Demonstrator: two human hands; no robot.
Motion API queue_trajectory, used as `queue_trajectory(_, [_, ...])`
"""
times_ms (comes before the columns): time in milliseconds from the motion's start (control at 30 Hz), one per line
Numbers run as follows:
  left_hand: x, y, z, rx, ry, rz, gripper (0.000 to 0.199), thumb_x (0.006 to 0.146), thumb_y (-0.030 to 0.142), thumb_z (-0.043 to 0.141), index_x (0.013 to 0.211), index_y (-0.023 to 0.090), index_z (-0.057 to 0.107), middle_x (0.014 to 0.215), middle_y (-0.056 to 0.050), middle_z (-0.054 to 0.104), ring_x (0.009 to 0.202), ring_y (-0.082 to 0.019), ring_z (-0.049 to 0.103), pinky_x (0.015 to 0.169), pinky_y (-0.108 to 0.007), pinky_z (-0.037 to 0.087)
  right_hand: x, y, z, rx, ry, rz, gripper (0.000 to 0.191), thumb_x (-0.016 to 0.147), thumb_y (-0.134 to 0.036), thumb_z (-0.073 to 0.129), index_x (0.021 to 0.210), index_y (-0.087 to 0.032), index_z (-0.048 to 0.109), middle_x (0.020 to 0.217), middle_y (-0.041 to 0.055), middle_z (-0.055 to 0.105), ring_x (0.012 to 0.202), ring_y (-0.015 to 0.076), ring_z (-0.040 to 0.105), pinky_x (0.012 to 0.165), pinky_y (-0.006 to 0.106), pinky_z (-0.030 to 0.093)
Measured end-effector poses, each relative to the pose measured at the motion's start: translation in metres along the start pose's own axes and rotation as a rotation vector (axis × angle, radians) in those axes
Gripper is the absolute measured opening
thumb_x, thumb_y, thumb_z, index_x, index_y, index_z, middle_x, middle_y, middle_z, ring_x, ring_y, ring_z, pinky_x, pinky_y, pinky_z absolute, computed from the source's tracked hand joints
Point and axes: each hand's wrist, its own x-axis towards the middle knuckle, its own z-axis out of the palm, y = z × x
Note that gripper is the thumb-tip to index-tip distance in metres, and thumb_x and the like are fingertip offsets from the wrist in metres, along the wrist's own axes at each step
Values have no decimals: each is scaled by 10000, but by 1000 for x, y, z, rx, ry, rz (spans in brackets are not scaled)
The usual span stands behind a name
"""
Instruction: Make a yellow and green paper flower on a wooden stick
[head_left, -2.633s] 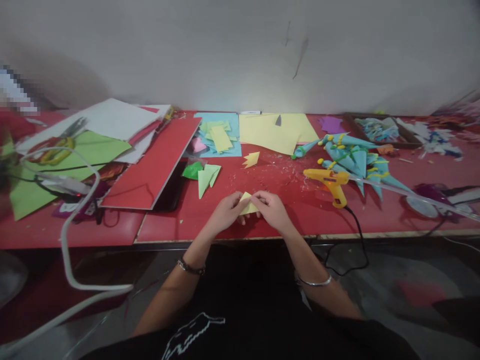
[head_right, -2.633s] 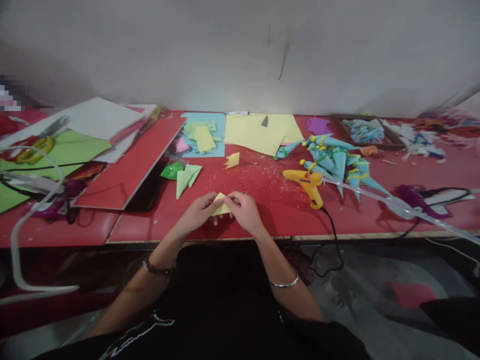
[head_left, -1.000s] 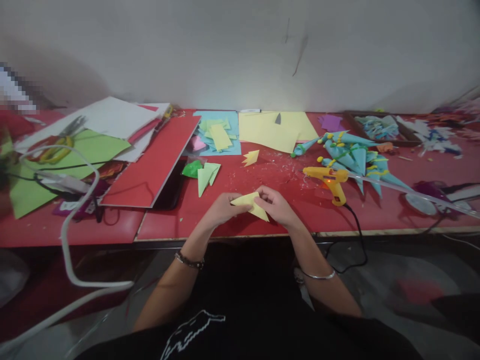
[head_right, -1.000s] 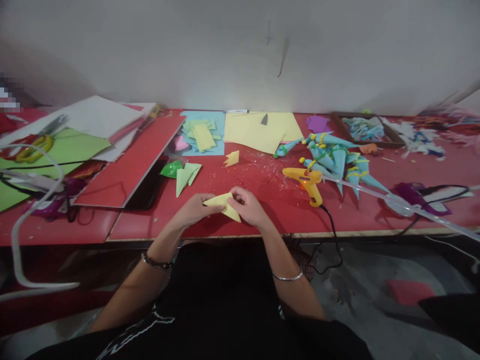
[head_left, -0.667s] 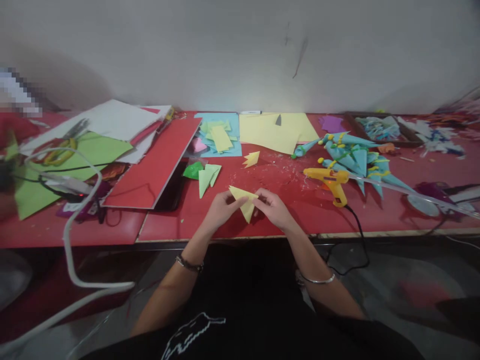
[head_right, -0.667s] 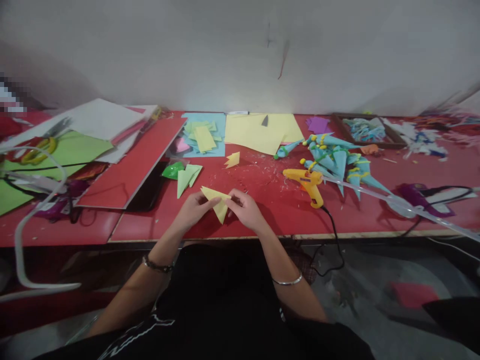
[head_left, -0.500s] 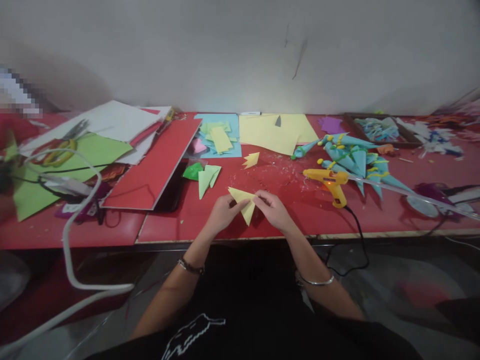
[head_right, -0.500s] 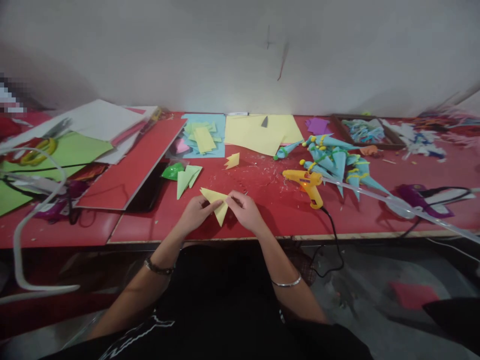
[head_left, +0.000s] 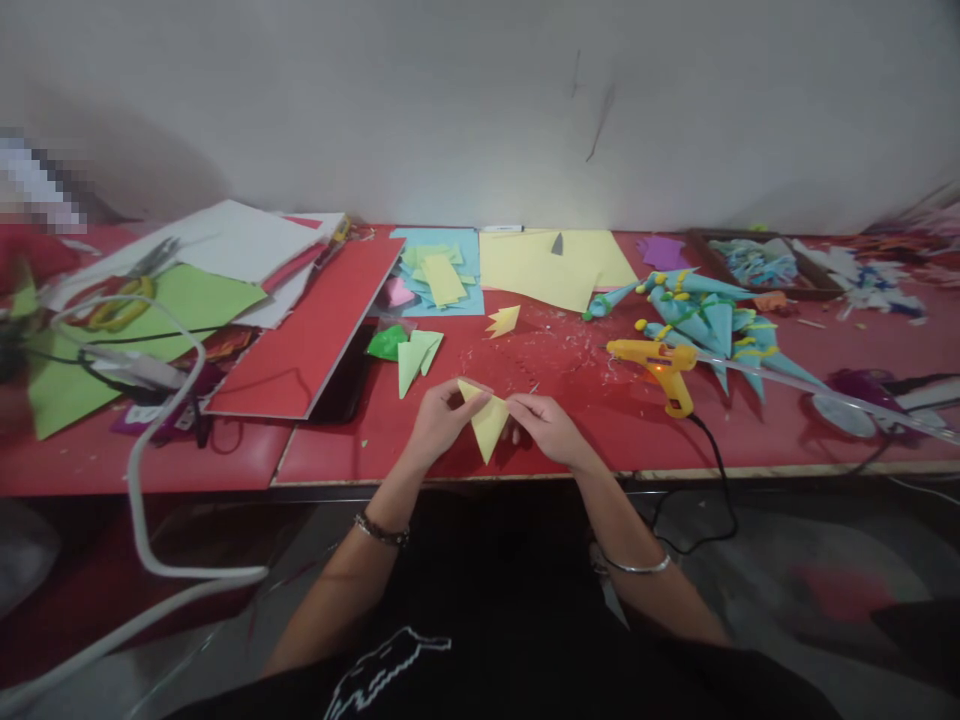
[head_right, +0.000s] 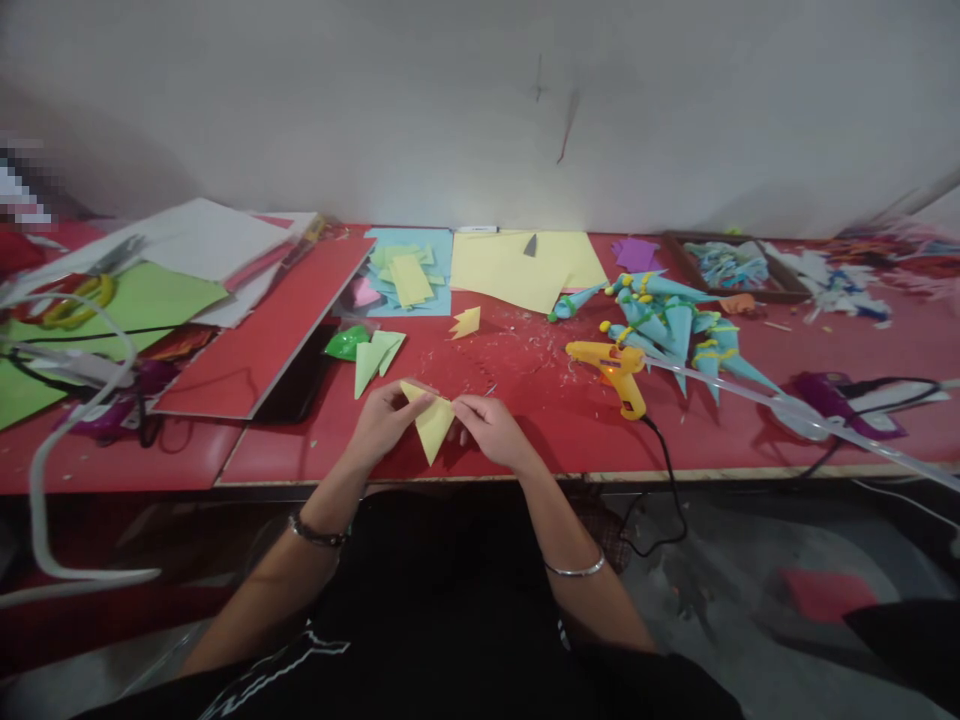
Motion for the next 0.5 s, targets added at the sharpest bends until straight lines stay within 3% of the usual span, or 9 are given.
queue_trajectory(267, [-1,3,3,81,14,45,256,673,374,607,651,121,575,595,8,564,555,-91,501,512,-189,381,2,3,1,-38,-51,-6,311,808,-386,443,599,-159,486,526,-30,477,489,80,455,475,198,346])
queue_trajectory(500, [-2,2,5,49,-54,42,277,705,399,553,698,122,558,642,-6,587,568,-100,513,524,-200,402,3,3,4,18,22,7,340,840,-390,374,600,-168,469,483,-22,511,424,75,457,444,192,351])
